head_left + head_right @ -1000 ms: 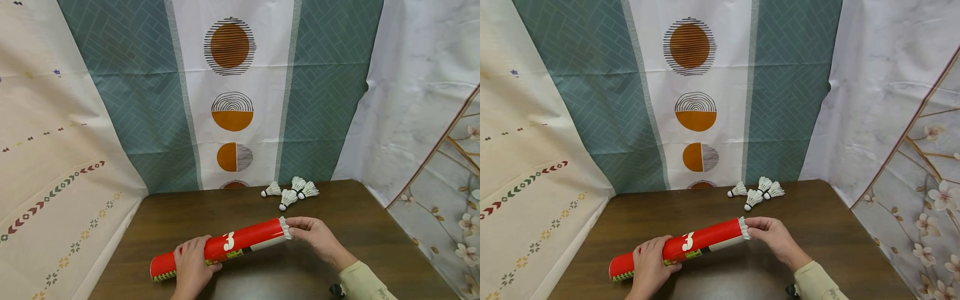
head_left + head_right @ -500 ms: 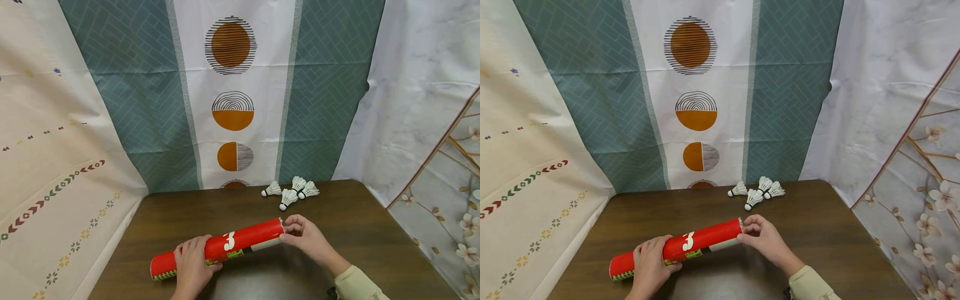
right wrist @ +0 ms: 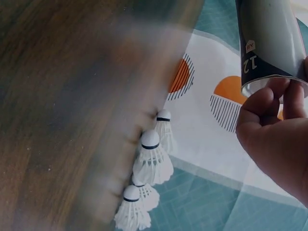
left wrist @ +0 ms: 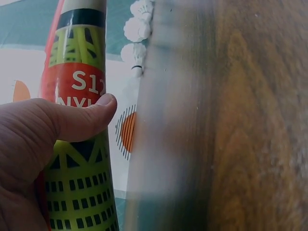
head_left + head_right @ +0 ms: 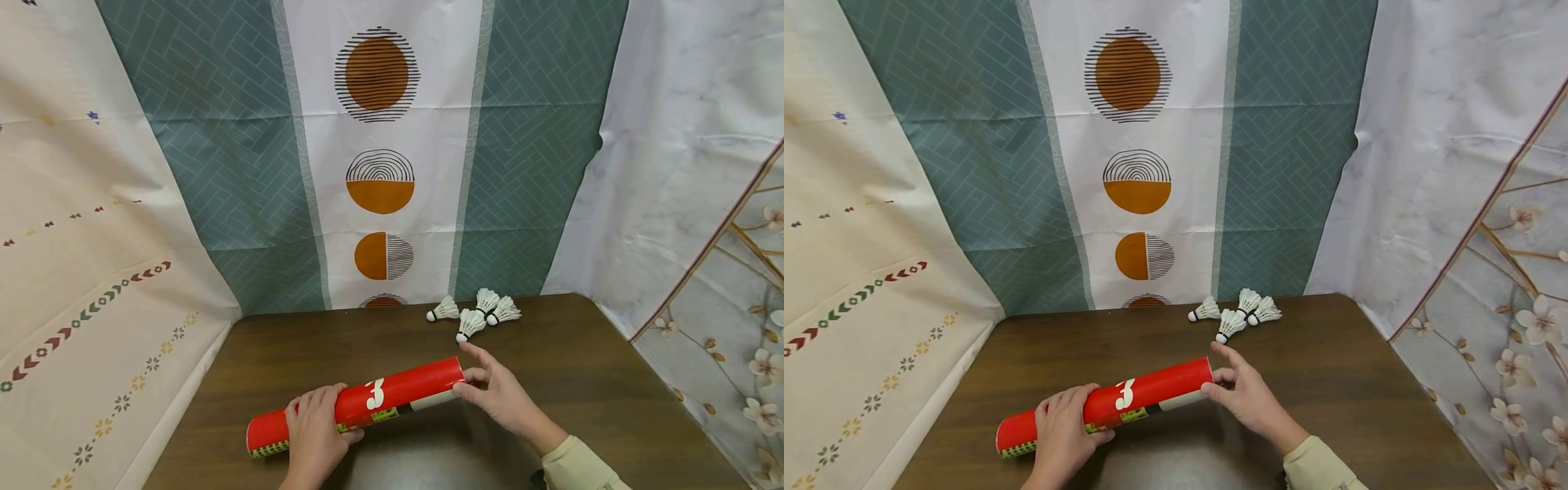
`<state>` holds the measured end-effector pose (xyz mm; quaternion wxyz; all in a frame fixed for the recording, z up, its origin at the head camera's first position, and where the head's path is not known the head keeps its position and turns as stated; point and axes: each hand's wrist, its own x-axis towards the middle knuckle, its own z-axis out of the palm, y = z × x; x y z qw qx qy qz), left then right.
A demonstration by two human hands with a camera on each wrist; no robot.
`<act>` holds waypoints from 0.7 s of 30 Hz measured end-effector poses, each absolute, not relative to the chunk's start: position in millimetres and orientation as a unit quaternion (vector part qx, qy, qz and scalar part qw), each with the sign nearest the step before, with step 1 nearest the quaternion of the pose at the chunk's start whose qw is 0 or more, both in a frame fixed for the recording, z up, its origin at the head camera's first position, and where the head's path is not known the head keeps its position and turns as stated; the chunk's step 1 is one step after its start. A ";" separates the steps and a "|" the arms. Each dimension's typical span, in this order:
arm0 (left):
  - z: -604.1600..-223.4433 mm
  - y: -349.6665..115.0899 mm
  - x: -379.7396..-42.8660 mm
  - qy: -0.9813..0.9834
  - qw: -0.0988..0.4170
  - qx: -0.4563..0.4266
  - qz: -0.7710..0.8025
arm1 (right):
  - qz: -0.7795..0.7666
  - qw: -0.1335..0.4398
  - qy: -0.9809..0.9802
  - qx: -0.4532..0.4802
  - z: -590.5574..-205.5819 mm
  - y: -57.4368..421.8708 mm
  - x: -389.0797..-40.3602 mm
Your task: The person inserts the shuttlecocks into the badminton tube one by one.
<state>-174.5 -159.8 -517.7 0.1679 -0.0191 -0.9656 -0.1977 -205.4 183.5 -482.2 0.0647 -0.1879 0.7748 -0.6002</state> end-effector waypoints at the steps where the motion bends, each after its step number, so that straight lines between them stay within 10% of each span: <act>1: -517.8 -159.9 -174.6 -0.966 0.168 -0.019 -0.198 | -0.602 0.070 0.770 -0.200 -482.3 183.6 -205.3; 21: -523.3 -159.4 -173.7 -0.963 0.185 -0.041 -0.191 | -0.601 0.076 0.769 -0.202 -481.4 205.1 -214.1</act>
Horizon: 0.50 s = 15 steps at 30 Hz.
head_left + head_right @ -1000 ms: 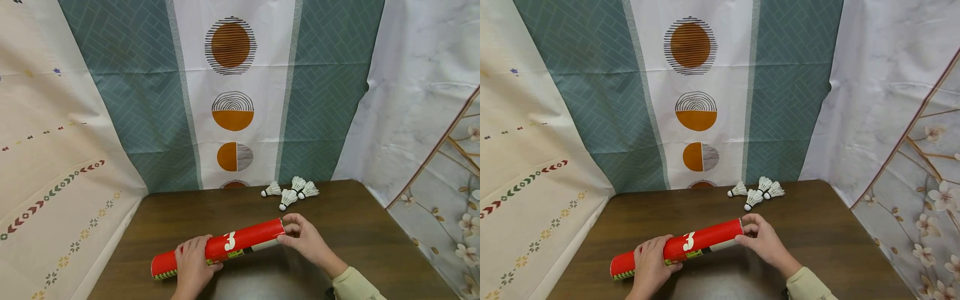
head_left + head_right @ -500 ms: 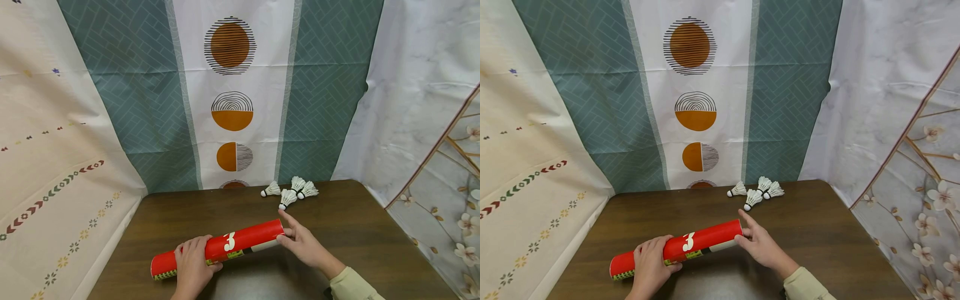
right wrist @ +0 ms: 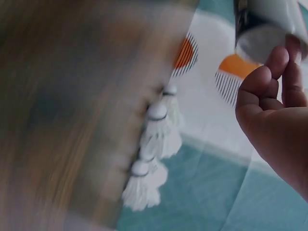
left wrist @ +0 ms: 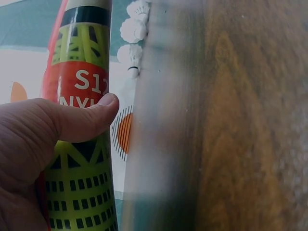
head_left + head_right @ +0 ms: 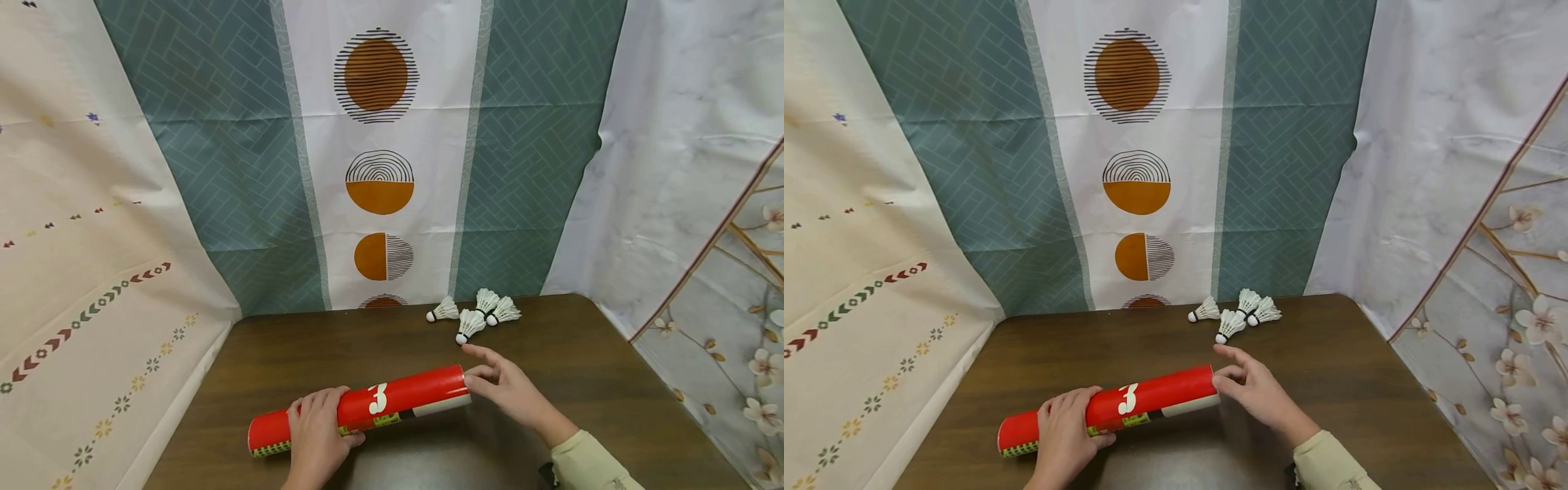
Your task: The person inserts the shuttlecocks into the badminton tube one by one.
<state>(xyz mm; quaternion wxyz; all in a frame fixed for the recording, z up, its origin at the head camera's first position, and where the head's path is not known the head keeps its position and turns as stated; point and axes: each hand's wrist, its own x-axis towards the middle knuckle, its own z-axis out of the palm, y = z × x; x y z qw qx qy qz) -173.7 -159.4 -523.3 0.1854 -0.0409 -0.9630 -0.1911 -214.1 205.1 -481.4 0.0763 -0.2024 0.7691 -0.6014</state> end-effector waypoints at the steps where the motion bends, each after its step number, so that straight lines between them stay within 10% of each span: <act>1: -523.6 -159.6 -173.7 -0.963 0.184 -0.039 -0.191 | -0.605 0.074 0.770 -0.191 -481.6 209.8 -216.3; 15: -523.8 -159.4 -173.8 -0.964 0.176 -0.034 -0.196 | -0.579 0.018 0.814 -0.048 -490.5 275.9 -253.6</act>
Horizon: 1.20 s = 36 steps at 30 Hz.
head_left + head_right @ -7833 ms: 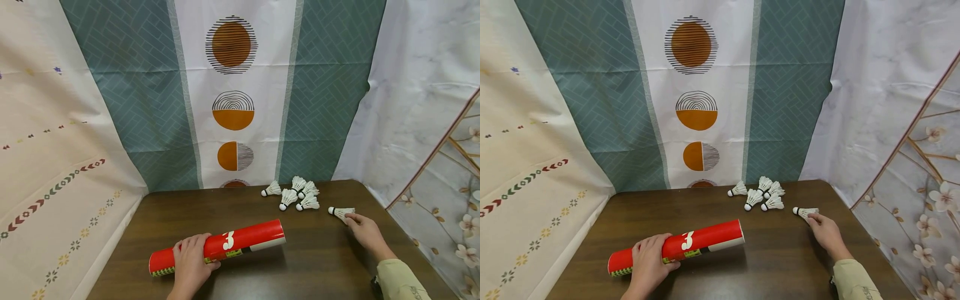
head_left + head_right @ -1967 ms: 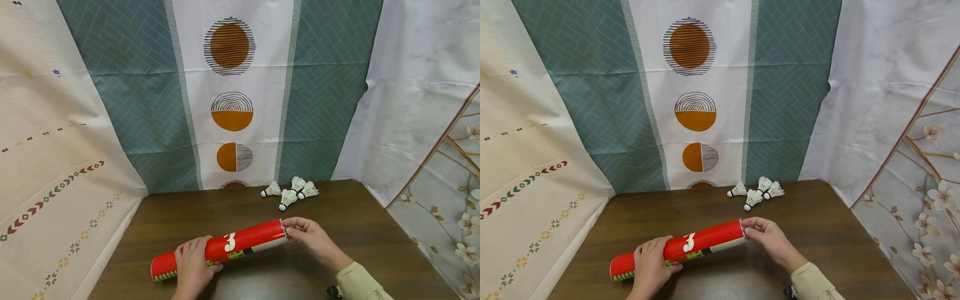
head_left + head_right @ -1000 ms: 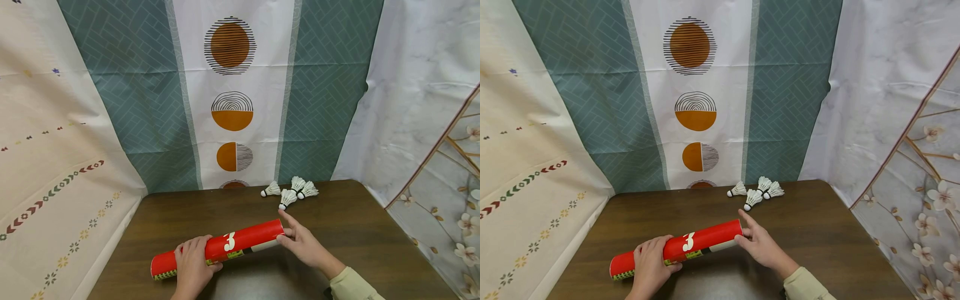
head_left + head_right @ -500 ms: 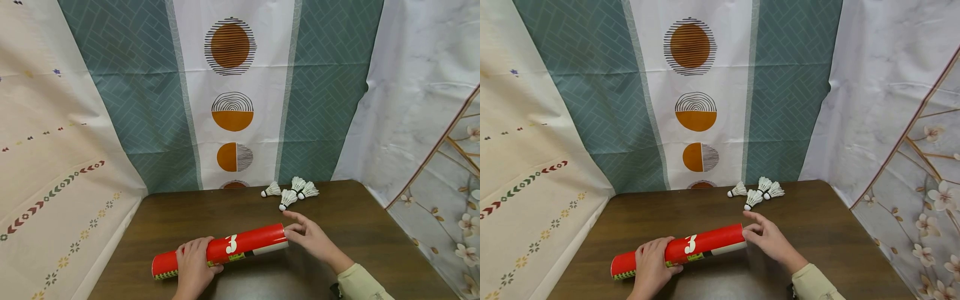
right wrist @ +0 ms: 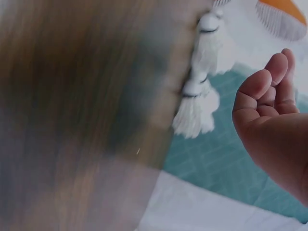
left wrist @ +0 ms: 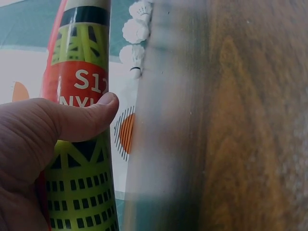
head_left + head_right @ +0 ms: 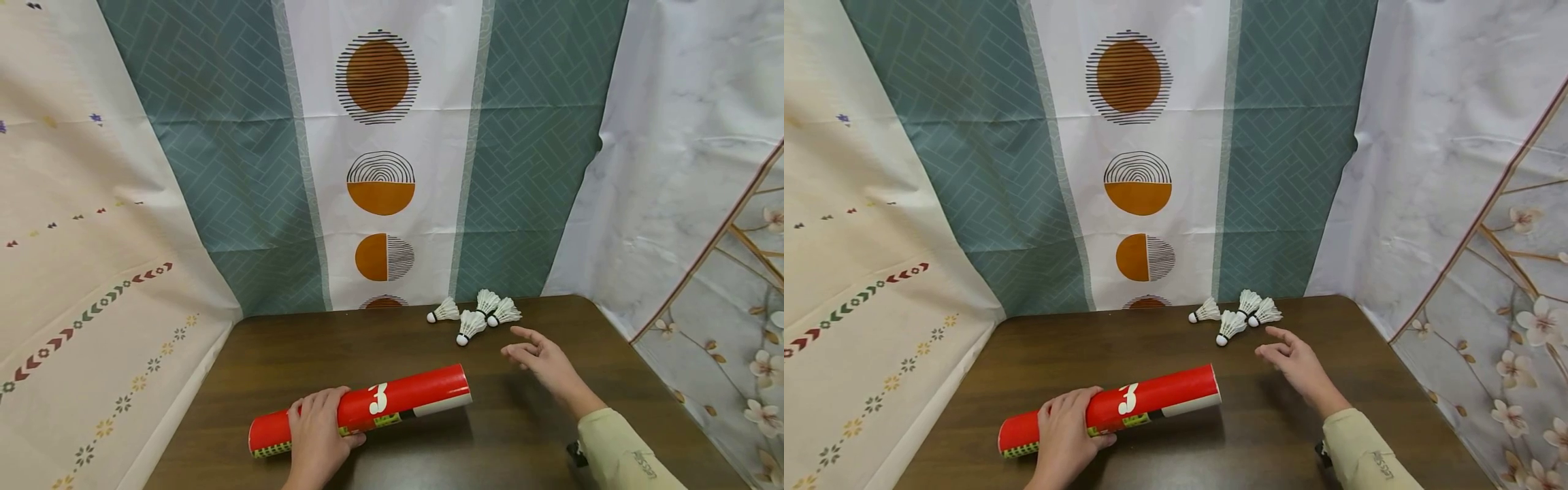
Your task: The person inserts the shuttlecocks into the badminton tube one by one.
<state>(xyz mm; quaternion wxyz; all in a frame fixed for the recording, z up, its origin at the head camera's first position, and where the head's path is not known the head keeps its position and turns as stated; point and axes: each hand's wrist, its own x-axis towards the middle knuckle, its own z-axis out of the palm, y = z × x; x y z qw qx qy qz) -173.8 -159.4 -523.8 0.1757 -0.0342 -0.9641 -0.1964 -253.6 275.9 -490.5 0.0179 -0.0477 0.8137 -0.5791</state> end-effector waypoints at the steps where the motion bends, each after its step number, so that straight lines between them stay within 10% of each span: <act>1: -523.6 -159.5 -173.5 -0.964 0.175 -0.033 -0.197 | -0.578 0.017 0.815 -0.042 -491.5 279.5 -257.4; 36: -528.1 -161.9 -173.9 -0.961 0.201 -0.045 -0.182 | -0.344 0.029 0.936 -0.067 -501.7 291.0 -372.1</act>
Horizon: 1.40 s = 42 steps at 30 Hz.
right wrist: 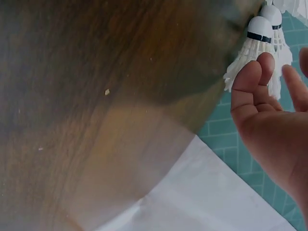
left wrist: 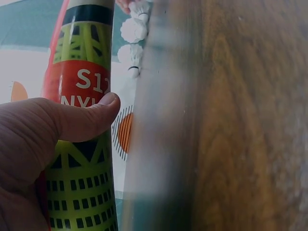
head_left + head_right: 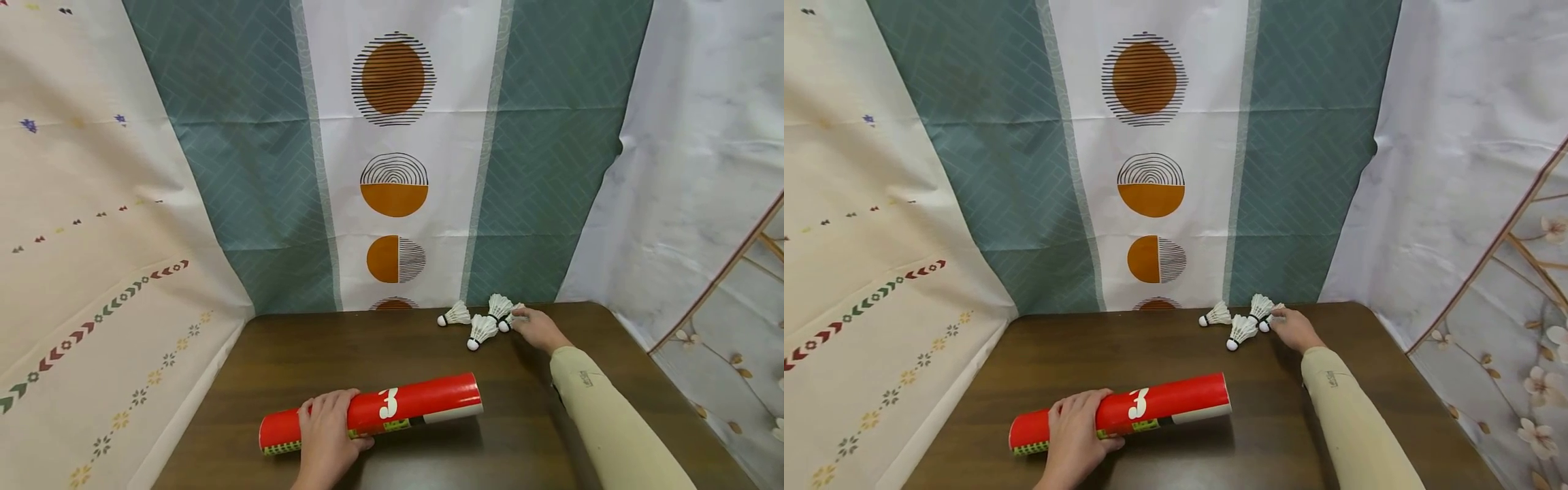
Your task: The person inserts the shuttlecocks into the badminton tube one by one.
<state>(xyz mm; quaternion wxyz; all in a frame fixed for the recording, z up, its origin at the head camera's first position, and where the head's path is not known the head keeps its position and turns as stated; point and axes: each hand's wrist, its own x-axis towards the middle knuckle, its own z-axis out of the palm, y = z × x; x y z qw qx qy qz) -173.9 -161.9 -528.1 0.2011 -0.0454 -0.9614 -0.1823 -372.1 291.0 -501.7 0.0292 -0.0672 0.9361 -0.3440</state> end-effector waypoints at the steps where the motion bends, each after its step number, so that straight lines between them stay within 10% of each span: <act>1: -528.1 -161.9 -174.0 -0.961 0.202 -0.046 -0.181 | -0.341 0.028 0.938 -0.065 -502.0 290.8 -370.9; 11: -527.2 -163.7 -174.5 -0.964 0.186 -0.039 -0.184 | -0.326 -0.058 0.943 0.017 -509.7 296.2 -351.5; 42: -522.0 -162.4 -169.1 -0.965 0.182 -0.036 -0.186 | -0.519 0.002 0.854 -0.012 -481.0 297.3 -274.1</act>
